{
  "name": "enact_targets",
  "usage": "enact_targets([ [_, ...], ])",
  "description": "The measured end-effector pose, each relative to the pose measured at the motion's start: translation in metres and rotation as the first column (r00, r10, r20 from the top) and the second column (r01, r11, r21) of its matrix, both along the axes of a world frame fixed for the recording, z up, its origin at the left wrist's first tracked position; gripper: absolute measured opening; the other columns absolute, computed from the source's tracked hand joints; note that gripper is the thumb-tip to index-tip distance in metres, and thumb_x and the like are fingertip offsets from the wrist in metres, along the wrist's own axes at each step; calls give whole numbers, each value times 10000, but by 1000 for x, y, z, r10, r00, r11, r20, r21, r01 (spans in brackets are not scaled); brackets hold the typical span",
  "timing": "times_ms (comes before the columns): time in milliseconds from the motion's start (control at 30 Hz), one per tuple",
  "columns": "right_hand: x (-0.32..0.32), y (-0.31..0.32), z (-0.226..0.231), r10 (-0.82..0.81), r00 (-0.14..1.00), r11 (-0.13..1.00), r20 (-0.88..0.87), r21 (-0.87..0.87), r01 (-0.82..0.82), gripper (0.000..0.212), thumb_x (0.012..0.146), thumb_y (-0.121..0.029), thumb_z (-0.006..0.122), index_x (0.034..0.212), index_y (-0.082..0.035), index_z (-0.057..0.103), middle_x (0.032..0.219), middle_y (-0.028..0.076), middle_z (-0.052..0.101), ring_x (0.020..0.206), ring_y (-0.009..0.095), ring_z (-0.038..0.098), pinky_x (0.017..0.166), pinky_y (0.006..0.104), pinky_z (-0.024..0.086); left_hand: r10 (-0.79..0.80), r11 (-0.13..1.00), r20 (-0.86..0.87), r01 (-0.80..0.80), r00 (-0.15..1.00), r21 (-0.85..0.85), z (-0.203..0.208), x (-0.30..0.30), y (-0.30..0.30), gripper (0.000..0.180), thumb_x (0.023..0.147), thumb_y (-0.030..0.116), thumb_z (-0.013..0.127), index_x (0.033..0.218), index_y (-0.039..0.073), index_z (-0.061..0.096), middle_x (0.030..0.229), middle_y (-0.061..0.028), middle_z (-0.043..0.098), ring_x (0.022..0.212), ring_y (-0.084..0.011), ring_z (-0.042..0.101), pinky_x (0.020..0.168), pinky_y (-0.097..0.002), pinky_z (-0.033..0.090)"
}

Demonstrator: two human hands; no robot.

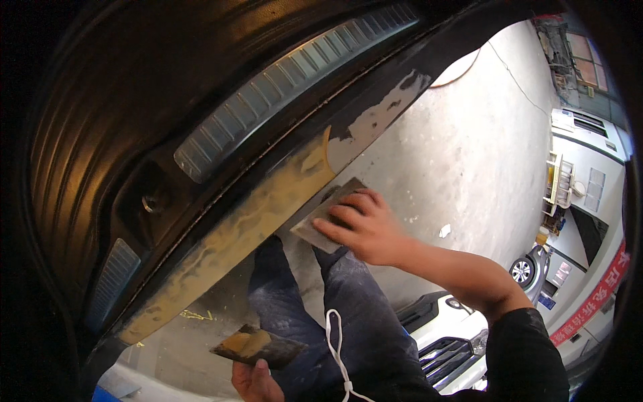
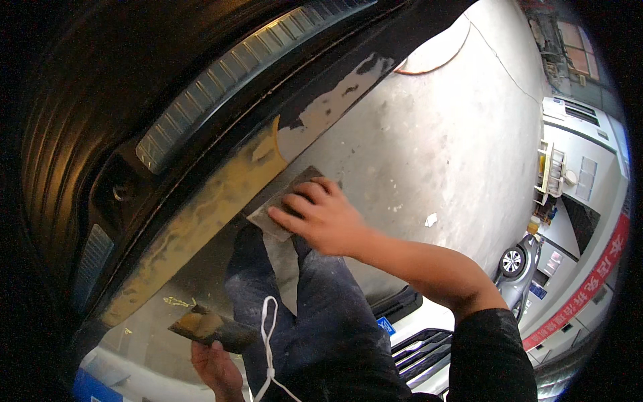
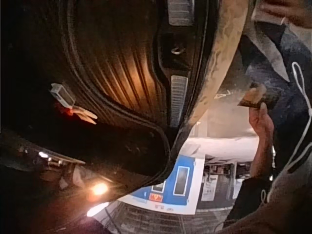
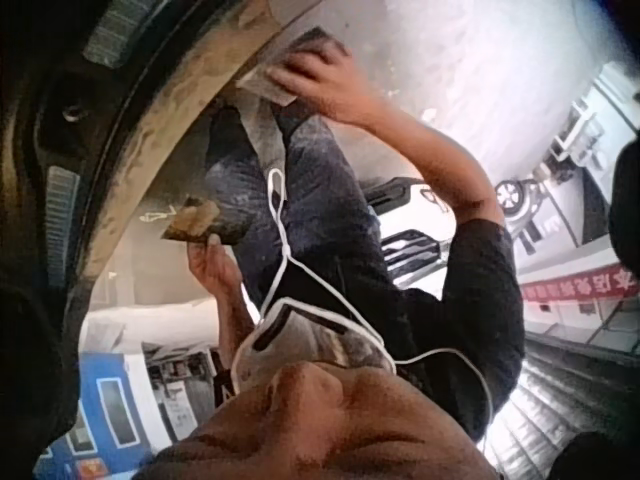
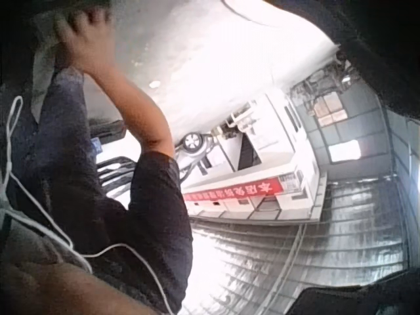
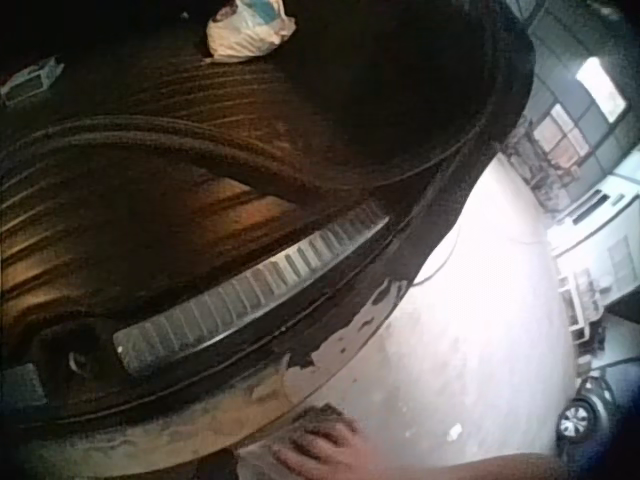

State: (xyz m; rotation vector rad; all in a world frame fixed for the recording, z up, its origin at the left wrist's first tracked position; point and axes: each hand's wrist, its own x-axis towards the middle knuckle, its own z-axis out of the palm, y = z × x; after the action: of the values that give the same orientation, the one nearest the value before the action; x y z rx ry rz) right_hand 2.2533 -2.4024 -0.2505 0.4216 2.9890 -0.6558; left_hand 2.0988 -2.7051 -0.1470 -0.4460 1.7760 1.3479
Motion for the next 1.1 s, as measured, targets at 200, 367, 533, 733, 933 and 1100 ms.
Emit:
enact_targets([
  [200, -11, 67, 25, 16, 996, 981, -83, 192, 1, 682, 684, -107, 702, 1336, -270, 583, 1146, 55, 551, 1090, 291, 510, 988, 482, 409, -17, 998, 42, 20, 999, -57, -5, 10, -1, 536, 827, 27, 687, 1330, -47, 514, 1273, -162, 606, 1218, -290, 551, 1090, -460, 412],
  [367, -33, 80, 16, 84, 993, 985, -89, 160, -69, 800, 638, 9, 682, 1352, -338, 583, 1165, 58, 527, 1141, 298, 489, 1029, 497, 387, -15, 997, 30, 17, 999, -82, -6, 19, 5, 498, 824, 17, 670, 1301, -39, 539, 1265, -157, 615, 1204, -293, 563, 1093, -457, 409],
  [533, -50, 77, 7, 140, 989, 972, -53, 196, -127, 761, 652, -98, 717, 1363, -317, 555, 1194, 53, 509, 1181, 304, 460, 1036, 550, 356, -45, 997, 14, 46, 999, -70, -2, 12, 15, 533, 830, 37, 674, 1333, -39, 517, 1280, -164, 605, 1218, -296, 553, 1105, -450, 393],
  [733, -59, 50, 7, 103, 994, 991, -36, 94, -99, 661, 689, -171, 691, 1330, -288, 578, 1148, 34, 520, 1171, 314, 457, 988, 592, 360, -53, 995, -5, 52, 999, -85, -6, 10, 15, 585, 838, 54, 676, 1376, -45, 469, 1332, -168, 564, 1254, -297, 521, 1099, -470, 397],
  [933, -26, 19, -7, 165, 986, 984, -20, 70, -163, 716, 705, -191, 675, 1398, -289, 526, 1169, 57, 518, 1167, 308, 457, 1027, 616, 338, -26, 997, 32, 28, 999, -73, 3, 6, 23, 601, 836, 87, 695, 1376, -48, 470, 1323, -170, 571, 1249, -301, 526, 1098, -482, 397],
  [1100, -5, 16, -4, 114, 993, 991, 28, 65, -116, 653, 726, -188, 667, 1367, -227, 550, 1151, 64, 552, 1116, 292, 504, 1011, 554, 377, -63, 997, 4, 63, 998, -38, -4, 5, 19, 579, 837, 112, 701, 1355, -47, 496, 1304, -169, 588, 1232, -295, 541, 1097, -480, 398],
])
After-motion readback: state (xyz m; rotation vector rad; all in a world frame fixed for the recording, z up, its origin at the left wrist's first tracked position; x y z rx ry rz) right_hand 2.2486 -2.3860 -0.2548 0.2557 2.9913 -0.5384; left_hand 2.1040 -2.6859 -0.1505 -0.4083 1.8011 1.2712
